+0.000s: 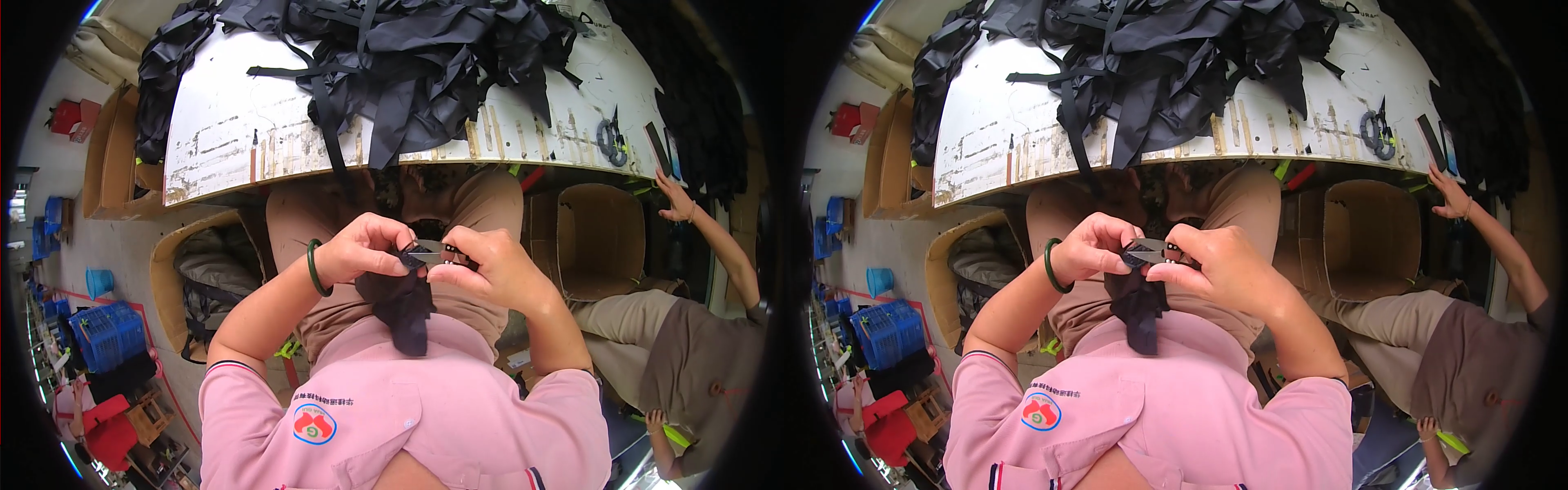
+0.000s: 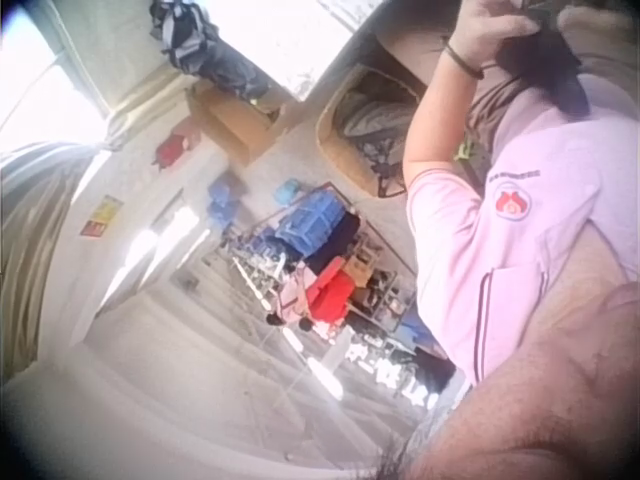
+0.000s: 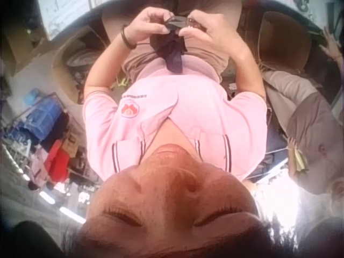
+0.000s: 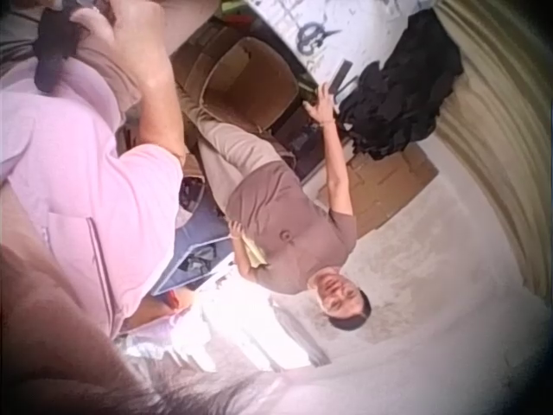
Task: The recorder is using scissors to trim excess threads and inspect fabric pieces in a garment factory.
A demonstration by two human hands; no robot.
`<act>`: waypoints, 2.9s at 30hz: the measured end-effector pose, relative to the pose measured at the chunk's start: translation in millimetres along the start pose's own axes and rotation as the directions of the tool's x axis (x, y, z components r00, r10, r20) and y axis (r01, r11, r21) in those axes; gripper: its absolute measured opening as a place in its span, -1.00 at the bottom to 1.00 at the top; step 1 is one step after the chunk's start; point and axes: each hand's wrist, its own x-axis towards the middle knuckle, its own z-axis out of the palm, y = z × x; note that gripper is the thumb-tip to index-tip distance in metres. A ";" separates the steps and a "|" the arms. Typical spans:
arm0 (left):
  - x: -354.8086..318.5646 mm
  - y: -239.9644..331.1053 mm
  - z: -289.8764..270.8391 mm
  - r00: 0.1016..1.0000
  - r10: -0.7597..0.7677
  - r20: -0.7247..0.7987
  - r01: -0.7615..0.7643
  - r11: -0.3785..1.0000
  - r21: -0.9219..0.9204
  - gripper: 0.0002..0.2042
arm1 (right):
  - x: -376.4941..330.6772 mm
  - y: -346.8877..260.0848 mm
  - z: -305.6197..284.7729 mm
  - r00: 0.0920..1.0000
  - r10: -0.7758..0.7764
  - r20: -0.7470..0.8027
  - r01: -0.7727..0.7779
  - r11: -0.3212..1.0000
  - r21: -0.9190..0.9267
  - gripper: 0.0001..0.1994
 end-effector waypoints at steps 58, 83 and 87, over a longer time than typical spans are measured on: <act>69.2 88.2 -92.1 0.626 0.726 -0.285 0.166 0.233 0.958 -0.78 | -140.9 79.5 -141.6 0.314 0.058 -0.948 -0.557 0.820 -0.134 -0.81; 147.4 47.1 -77.2 0.870 0.491 -0.046 0.179 -0.226 0.957 -0.67 | -224.2 286.8 -142.2 -0.237 0.212 -0.948 -0.925 0.250 0.287 -0.75; 146.4 52.2 -72.6 0.813 0.545 -0.206 0.224 0.034 0.974 -0.90 | -229.5 316.3 -113.3 -0.247 0.238 -0.940 -0.924 0.235 0.302 -0.75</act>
